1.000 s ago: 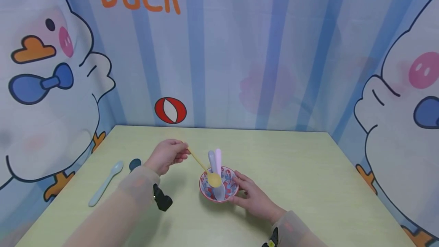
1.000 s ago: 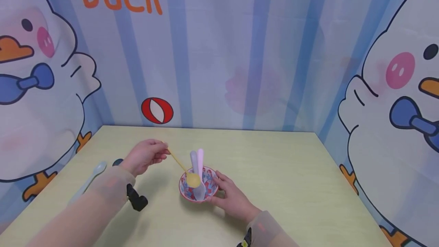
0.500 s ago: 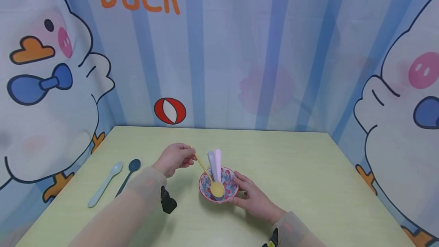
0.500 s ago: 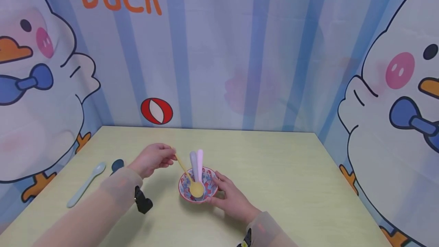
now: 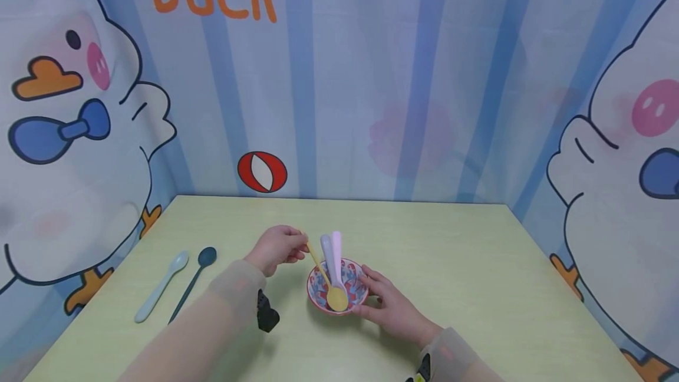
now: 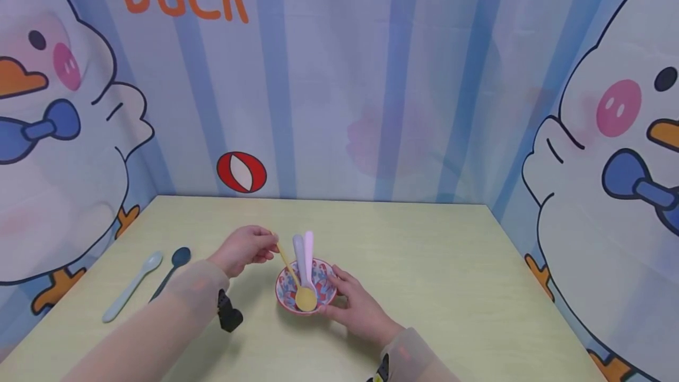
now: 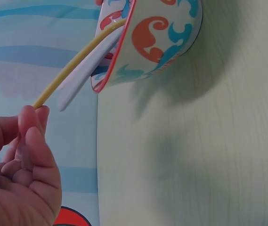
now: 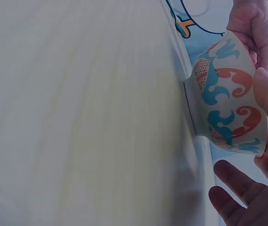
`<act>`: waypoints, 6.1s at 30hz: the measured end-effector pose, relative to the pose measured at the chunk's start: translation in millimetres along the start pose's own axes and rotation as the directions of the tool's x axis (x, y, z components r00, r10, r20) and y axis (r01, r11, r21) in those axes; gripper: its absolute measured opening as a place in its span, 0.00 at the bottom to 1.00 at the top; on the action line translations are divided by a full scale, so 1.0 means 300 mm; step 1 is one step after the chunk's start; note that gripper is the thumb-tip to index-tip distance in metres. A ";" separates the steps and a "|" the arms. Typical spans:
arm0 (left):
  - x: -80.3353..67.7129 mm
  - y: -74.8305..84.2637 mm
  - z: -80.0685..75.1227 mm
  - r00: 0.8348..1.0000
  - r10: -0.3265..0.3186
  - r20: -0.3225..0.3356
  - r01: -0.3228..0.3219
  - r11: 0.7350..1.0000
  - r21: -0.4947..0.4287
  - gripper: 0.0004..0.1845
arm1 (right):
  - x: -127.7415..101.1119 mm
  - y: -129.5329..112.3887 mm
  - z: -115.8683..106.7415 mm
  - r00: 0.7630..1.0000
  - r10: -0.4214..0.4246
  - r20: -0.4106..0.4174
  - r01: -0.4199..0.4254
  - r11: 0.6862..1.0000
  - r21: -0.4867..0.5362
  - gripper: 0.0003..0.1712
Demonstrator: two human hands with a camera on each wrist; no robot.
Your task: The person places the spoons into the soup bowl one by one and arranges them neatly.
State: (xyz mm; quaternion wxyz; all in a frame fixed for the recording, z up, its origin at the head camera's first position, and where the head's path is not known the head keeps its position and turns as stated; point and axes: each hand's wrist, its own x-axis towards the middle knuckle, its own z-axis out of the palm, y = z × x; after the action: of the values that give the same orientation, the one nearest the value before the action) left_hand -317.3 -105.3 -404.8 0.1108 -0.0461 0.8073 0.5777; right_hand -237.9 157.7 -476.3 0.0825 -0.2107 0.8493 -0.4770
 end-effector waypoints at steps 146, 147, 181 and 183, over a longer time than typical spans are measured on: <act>-0.200 -0.279 -0.386 0.994 -0.030 -0.104 0.041 0.994 0.099 0.31 | 0.002 0.016 0.010 1.000 -0.016 -0.003 0.016 0.999 -0.029 0.43; -0.201 -0.283 -0.390 0.993 -0.035 -0.111 0.046 0.994 0.097 0.31 | 0.002 0.016 0.009 1.000 -0.015 -0.002 0.015 0.999 -0.030 0.43; -0.235 -0.343 -0.497 0.957 -0.069 -0.283 0.161 0.935 0.316 0.26 | 0.002 0.006 0.006 1.000 -0.017 -0.002 0.017 0.999 -0.035 0.43; -0.236 -0.345 -0.503 0.953 -0.083 -0.290 0.183 0.923 0.337 0.27 | 0.001 0.006 0.006 1.000 -0.023 -0.002 0.023 0.999 -0.032 0.43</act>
State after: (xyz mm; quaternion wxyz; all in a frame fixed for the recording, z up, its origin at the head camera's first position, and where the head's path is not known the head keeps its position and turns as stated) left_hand -246.7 -285.3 -437.4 0.0454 -0.1584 0.9019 0.3992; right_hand -238.2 157.0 -478.7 0.0725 -0.2211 0.8543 -0.4647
